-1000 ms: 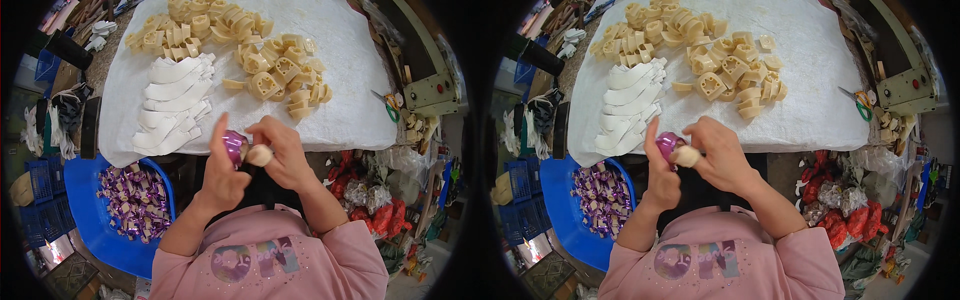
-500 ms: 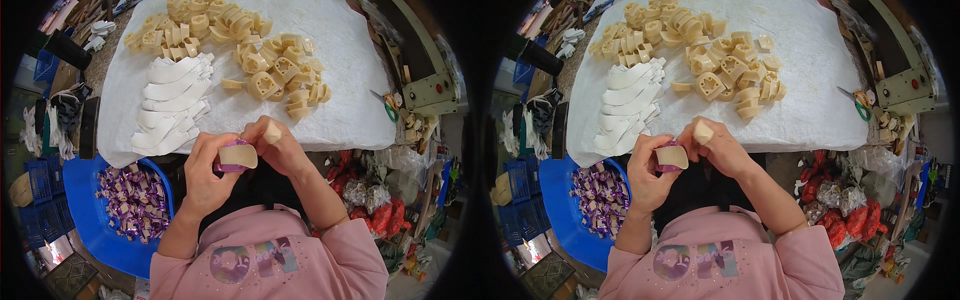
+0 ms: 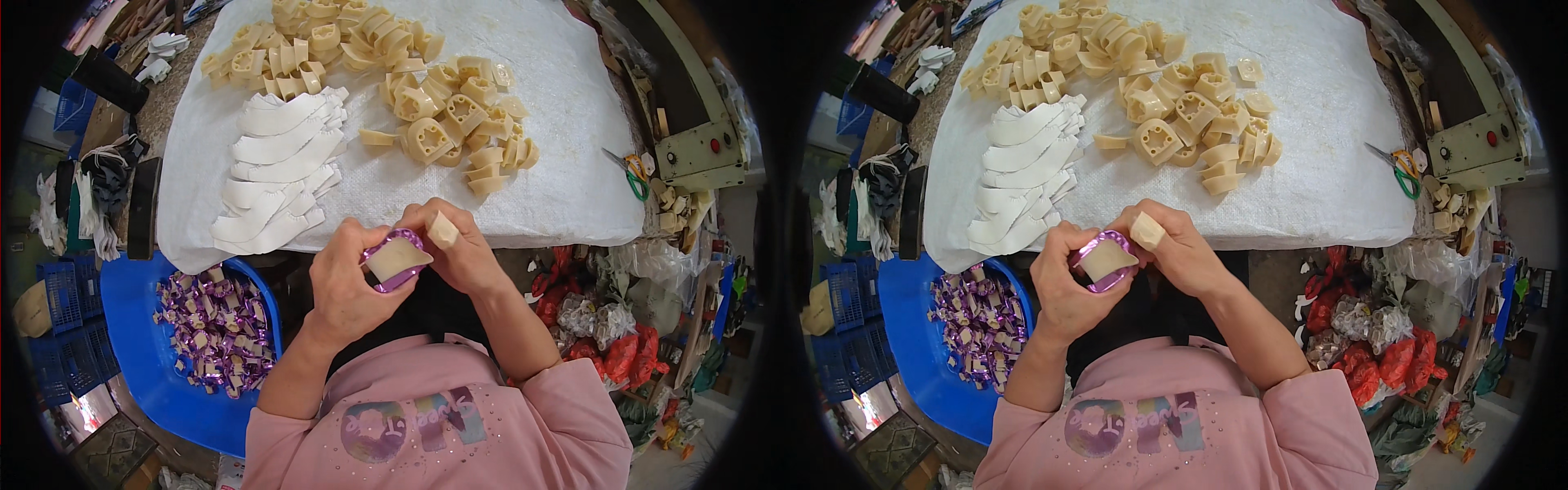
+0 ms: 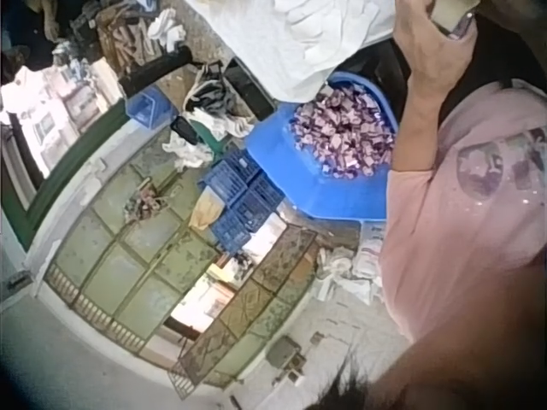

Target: The recorder is assembling small shoe heel or sole components by fitting white pieces into tan molded plastic bases.

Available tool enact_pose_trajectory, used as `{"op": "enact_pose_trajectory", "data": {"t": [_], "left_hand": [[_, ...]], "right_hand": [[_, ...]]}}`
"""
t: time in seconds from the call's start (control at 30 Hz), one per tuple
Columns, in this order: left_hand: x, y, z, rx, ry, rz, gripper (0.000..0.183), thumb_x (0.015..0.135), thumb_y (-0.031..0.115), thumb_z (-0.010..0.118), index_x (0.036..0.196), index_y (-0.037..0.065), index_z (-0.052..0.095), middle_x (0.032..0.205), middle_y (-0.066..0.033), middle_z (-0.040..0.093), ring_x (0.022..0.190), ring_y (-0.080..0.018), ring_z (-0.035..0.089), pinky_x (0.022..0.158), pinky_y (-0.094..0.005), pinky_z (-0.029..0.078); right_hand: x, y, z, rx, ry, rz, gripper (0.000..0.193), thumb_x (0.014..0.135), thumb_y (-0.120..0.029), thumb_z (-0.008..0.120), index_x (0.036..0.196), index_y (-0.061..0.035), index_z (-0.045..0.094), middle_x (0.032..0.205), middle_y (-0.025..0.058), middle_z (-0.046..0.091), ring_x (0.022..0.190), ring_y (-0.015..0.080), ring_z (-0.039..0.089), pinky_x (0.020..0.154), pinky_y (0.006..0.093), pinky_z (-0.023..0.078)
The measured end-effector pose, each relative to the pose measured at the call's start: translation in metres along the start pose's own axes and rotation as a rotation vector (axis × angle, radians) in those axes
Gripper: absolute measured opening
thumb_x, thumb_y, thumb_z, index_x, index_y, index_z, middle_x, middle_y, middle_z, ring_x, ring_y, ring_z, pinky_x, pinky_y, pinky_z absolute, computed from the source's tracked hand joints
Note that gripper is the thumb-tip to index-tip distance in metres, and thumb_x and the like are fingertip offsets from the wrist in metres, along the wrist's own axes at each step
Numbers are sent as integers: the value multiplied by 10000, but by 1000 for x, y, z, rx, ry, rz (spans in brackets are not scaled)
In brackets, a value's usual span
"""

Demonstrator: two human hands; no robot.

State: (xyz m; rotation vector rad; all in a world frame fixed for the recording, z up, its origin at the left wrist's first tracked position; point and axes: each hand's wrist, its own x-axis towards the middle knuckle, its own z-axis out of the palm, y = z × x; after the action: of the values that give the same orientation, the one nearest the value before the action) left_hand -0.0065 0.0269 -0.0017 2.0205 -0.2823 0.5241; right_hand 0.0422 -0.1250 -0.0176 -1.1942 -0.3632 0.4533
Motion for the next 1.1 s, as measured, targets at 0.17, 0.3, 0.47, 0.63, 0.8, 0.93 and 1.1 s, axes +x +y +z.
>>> {"op": "enact_pose_trajectory", "data": {"t": [0.17,0.3,0.47,0.63,0.8,0.93,1.1], "left_hand": [[-1,3,8,99,110,87,460,557,60,816,888,0,504,733,-118,535,562,-268,572,501,-321,471],[0,3,21,182,202,71,459,557,65,813,887,1,501,719,-119,527,561,-277,571,488,-329,466],[3,0,23,177,275,46,440,570,74,809,867,-5,494,702,-116,498,531,-276,548,464,-337,453],[-2,-2,26,264,287,46,492,568,48,816,904,5,459,721,-130,528,564,-262,572,496,-319,460],[-7,-12,21,328,309,95,470,584,44,812,907,3,473,726,-121,528,555,-253,567,489,-321,456],[-10,-20,8,286,293,13,443,594,55,814,907,14,503,745,-103,542,584,-235,568,521,-311,463],[-31,-39,-38,350,373,-104,439,610,64,801,954,23,532,813,-90,560,704,-210,577,631,-293,463]], "right_hand": [[-1,4,-2,40,-104,-44,182,937,-166,492,945,-14,590,874,19,565,742,92,517,647,229,424],[0,10,15,-321,91,-183,199,949,-173,464,946,-13,583,874,24,567,742,90,514,657,235,427],[-2,19,13,323,35,27,342,959,-337,468,1110,-33,516,1006,72,575,903,164,553,807,320,460],[-4,18,19,459,22,51,343,952,-278,477,1184,-27,491,1092,108,574,993,194,560,877,347,452],[-3,13,34,-475,233,-140,262,947,-187,445,1081,9,558,986,126,616,871,200,591,778,313,466],[5,18,33,-411,167,-136,301,965,-217,417,1083,13,571,991,122,615,872,207,582,780,313,457],[32,9,32,-480,-3,-236,214,895,-142,530,1063,-20,583,859,98,562,801,211,538,708,313,433]]}}
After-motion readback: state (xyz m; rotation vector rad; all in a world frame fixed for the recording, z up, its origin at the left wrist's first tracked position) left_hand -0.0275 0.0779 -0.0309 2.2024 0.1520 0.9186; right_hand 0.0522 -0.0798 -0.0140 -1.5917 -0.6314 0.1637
